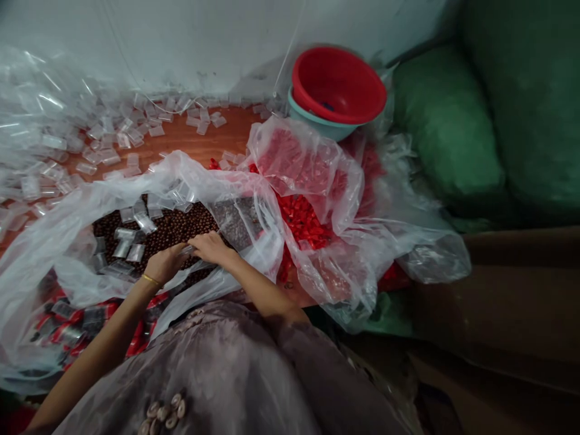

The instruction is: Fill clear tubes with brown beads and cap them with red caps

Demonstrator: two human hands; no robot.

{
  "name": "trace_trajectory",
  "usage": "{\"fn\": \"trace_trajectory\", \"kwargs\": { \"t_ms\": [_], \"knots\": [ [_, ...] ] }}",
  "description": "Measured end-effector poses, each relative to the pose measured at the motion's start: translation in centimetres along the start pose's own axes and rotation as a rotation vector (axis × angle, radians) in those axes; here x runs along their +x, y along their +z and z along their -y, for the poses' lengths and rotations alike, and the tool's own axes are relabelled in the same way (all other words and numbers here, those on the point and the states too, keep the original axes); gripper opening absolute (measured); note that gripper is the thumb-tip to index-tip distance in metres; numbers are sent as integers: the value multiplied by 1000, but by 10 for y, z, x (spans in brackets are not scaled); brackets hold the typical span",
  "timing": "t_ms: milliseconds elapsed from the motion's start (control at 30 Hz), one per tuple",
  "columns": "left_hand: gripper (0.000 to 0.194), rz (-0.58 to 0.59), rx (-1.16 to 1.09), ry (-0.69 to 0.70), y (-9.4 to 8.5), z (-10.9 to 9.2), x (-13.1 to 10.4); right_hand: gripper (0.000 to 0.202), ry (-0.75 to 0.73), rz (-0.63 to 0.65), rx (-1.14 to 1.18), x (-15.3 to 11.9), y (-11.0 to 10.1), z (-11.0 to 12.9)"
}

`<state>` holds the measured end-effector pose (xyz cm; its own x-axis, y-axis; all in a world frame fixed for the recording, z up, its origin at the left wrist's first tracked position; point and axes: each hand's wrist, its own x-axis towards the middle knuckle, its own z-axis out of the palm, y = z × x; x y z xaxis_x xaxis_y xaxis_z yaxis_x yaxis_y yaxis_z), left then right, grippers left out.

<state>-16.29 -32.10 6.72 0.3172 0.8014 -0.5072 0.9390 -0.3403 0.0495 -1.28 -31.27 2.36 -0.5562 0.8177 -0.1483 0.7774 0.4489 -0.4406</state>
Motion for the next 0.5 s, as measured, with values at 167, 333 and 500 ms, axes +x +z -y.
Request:
{"fn": "trace_trajectory", "kwargs": {
  "t_ms": [167,333,500],
  "knots": [
    [35,19,3,-26,5,26,-21,19,-17,22,-100,6,-7,-27],
    [42,-115,-100,-81,14,48,-14,51,110,-150,1,12,-23,-28],
    [37,-51,47,-56,24,42,0,34,215,-357,29,-38,-46,-41]
  ]
}}
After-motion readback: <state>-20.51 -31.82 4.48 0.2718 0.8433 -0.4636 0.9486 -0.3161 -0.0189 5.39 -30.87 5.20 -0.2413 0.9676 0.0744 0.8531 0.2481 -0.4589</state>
